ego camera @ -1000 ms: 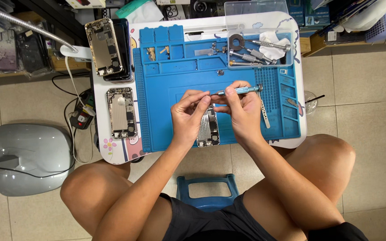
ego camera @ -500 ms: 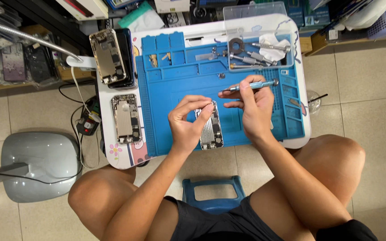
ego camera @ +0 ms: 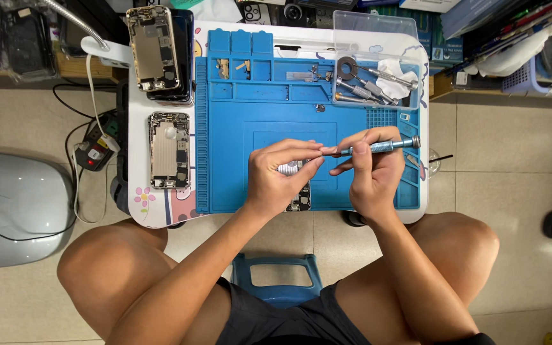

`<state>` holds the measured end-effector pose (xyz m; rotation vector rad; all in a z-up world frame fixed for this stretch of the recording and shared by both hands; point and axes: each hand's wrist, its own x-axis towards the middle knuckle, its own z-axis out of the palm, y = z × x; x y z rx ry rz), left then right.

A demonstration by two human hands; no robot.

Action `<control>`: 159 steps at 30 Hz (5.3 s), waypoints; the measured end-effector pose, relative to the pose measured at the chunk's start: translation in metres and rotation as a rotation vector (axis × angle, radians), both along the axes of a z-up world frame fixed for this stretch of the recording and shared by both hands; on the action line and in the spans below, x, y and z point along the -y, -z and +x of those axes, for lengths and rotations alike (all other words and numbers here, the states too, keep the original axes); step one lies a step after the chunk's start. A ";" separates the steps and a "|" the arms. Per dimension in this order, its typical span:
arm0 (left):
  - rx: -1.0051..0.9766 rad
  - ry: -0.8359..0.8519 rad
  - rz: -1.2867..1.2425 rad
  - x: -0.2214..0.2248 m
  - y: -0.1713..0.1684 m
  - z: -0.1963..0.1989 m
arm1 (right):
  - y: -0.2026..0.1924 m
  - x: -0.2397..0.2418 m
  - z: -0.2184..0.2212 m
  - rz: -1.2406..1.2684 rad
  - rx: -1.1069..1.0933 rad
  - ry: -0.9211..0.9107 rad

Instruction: The person works on a disassembled smartphone placed on a blue anti-static mat. They use a screwdriver to remove and install screws, and a metal spudger to pry and adjust internal components. The person repeatedly picks up and places down small parts while manipulating the phone's internal assembly.

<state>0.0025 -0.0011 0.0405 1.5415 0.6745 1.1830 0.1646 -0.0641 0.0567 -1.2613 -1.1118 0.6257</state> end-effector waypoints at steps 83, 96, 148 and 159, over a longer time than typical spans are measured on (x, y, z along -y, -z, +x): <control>-0.124 -0.018 -0.096 0.016 0.014 -0.001 | -0.001 0.007 0.000 -0.060 0.048 -0.012; -1.142 -0.139 0.345 0.033 0.045 -0.003 | 0.001 0.005 0.024 -0.046 0.117 0.084; -1.073 0.145 0.549 0.016 0.059 -0.013 | 0.063 -0.013 0.023 -0.302 0.669 -0.111; -1.078 0.092 0.653 0.016 0.068 -0.017 | 0.064 -0.012 0.018 -0.342 0.670 -0.128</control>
